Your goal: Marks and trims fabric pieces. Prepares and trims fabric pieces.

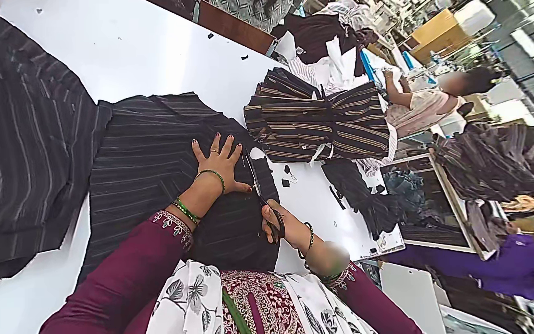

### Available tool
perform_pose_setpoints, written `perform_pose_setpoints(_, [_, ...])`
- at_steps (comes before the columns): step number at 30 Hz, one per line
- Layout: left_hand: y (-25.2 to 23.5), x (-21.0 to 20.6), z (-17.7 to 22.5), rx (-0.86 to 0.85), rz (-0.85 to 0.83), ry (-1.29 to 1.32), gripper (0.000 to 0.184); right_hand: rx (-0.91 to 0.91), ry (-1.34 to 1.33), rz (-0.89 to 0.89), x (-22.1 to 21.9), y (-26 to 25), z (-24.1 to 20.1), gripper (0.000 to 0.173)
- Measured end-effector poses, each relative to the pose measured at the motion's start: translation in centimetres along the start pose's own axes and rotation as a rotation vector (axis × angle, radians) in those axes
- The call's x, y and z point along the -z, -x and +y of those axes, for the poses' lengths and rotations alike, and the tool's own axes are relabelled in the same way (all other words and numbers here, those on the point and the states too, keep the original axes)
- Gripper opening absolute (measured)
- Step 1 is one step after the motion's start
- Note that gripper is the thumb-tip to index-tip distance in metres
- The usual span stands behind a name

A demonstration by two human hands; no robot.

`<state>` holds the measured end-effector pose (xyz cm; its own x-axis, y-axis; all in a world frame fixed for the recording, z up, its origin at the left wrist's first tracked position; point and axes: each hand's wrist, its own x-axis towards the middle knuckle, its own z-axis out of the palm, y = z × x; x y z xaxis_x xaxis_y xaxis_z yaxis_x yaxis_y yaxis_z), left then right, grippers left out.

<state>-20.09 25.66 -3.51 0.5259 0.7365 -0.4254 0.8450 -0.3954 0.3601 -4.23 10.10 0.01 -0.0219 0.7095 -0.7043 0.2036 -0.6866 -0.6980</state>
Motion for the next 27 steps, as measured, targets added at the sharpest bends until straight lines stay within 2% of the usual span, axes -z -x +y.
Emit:
perform_pose_setpoints(6, [-0.7,-0.3,-0.8,-0.049,0.102,-0.014,0.115,0.018,0.003,0.002,0.1,-0.3,0.0,0.026])
perform_pose_setpoints(10, [-1.0,0.0,-0.5,-0.005,0.075,0.004,0.121,0.010,0.010,-0.041,0.8,-1.0,-0.7,0.031])
perform_pose_setpoints(14, [-1.4,0.6,-0.3,0.030,0.045,0.016,0.128,0.025,-0.004,0.004,0.7,-1.3,-1.2,0.026])
perform_pose_setpoints(27, [-1.6,0.6,-0.3,0.022,0.050,0.031,0.129,0.032,0.037,-0.019,1.2,-2.3,-2.2,0.027])
